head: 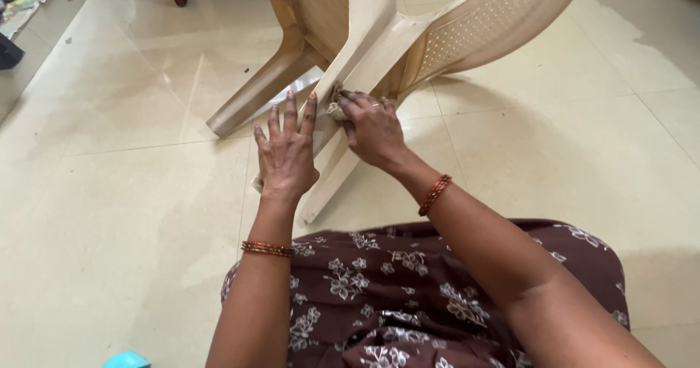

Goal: The person wipes a beige plastic chair with a cloth, cleaning the legs, seat, armrests, and backrest. The chair is tilted and turned to access different surfaces.

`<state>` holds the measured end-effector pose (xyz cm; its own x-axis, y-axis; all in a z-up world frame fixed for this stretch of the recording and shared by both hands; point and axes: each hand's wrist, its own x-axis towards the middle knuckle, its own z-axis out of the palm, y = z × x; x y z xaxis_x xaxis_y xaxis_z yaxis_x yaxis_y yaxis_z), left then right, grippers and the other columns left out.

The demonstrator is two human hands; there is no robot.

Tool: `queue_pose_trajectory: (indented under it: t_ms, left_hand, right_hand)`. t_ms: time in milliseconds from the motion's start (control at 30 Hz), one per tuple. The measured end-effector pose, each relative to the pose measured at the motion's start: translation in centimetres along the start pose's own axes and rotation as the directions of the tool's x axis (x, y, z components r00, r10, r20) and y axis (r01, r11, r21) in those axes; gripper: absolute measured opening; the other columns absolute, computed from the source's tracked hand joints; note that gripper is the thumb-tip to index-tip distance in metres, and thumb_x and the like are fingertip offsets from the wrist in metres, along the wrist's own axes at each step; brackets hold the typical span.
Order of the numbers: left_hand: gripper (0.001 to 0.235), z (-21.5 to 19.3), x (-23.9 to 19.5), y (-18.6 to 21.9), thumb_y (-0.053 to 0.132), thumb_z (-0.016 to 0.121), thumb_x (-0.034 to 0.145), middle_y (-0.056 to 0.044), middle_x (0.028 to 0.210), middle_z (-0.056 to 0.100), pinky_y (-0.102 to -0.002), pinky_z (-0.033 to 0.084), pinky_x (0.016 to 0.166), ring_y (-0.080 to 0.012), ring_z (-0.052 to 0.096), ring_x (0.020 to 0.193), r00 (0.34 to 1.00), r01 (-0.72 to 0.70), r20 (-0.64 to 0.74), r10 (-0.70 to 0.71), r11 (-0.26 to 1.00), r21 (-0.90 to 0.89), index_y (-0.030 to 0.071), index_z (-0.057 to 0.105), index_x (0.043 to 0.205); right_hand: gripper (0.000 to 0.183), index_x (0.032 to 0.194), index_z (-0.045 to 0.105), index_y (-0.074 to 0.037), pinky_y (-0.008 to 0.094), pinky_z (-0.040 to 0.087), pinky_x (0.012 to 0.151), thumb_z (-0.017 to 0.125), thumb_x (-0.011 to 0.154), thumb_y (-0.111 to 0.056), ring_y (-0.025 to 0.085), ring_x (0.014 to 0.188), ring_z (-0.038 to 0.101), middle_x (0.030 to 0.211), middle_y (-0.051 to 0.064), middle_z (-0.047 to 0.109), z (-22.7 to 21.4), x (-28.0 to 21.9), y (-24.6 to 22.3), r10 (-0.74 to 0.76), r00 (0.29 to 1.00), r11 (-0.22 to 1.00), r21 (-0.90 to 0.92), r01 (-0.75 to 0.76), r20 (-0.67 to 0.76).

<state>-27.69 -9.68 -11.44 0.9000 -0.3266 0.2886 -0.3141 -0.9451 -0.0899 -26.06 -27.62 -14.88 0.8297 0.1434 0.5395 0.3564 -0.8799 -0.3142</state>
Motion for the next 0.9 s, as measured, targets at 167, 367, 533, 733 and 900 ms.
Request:
queue_pose_trajectory:
  t_ms: [167,367,533,733,900]
  left_hand:
    - [0.115,1.5,0.4,-0.4,0.007,0.077,0.069,-0.014,0.168,0.018,-0.063,0.031,0.112,-0.0377,0.029,0.148,0.995,0.065,-0.076,-0.067,0.997,-0.033,0.035,0.015,0.162]
    - [0.112,1.8,0.3,-1.2,0.003,0.074,0.07,-0.012,0.169,0.022,-0.061,0.033,0.114,-0.0361,0.031,0.148,0.993,0.1,-0.064,-0.104,0.993,-0.067,0.035,0.02,0.164]
    - [0.107,1.4,0.7,-1.3,0.026,0.082,0.073,-0.015,0.166,0.02,-0.066,0.03,0.11,-0.0383,0.027,0.149,0.988,0.115,-0.09,-0.127,0.986,-0.124,0.032,0.021,0.16]
    - [0.107,2.2,2.2,-0.7,0.037,0.084,0.078,-0.018,0.166,0.016,-0.068,0.027,0.111,-0.04,0.025,0.149,0.978,0.177,-0.073,-0.195,0.963,-0.203,0.031,0.017,0.161]
    - [0.109,2.8,3.6,-0.1,0.028,0.083,0.077,-0.017,0.167,0.015,-0.066,0.026,0.113,-0.0387,0.024,0.15,0.978,0.191,-0.048,-0.202,0.965,-0.18,0.029,0.014,0.162]
  right_hand:
    - [0.038,0.134,0.066,-0.008,0.049,0.046,0.11,0.065,0.099,-0.022,0.03,0.124,0.061,0.138,0.013,0.064,0.3,3.5,5.3,0.05,0.996,0.998,0.037,-0.053,0.074]
    - [0.035,0.121,0.072,-0.005,0.047,0.05,0.095,0.067,0.086,-0.008,0.039,0.113,0.06,0.127,0.018,0.065,-0.9,9.8,14.8,0.058,0.997,0.99,-0.129,-0.064,-0.054]
    - [0.03,0.122,0.072,-0.004,0.047,0.052,0.106,0.057,0.101,-0.018,0.036,0.114,0.065,0.124,0.018,0.069,-1.3,13.1,19.8,0.301,0.954,0.948,-0.103,-0.3,-0.005]
    - [0.028,0.11,0.069,0.004,0.053,0.048,0.093,0.058,0.097,-0.019,0.043,0.106,0.059,0.113,0.027,0.064,3.6,10.4,12.4,0.151,0.983,0.958,-0.228,-0.172,-0.105]
    - [0.034,0.112,0.069,0.005,0.049,0.046,0.104,0.059,0.081,-0.005,0.039,0.117,0.059,0.116,0.021,0.068,5.0,4.4,2.4,-0.125,0.979,0.985,-0.138,0.104,-0.161]
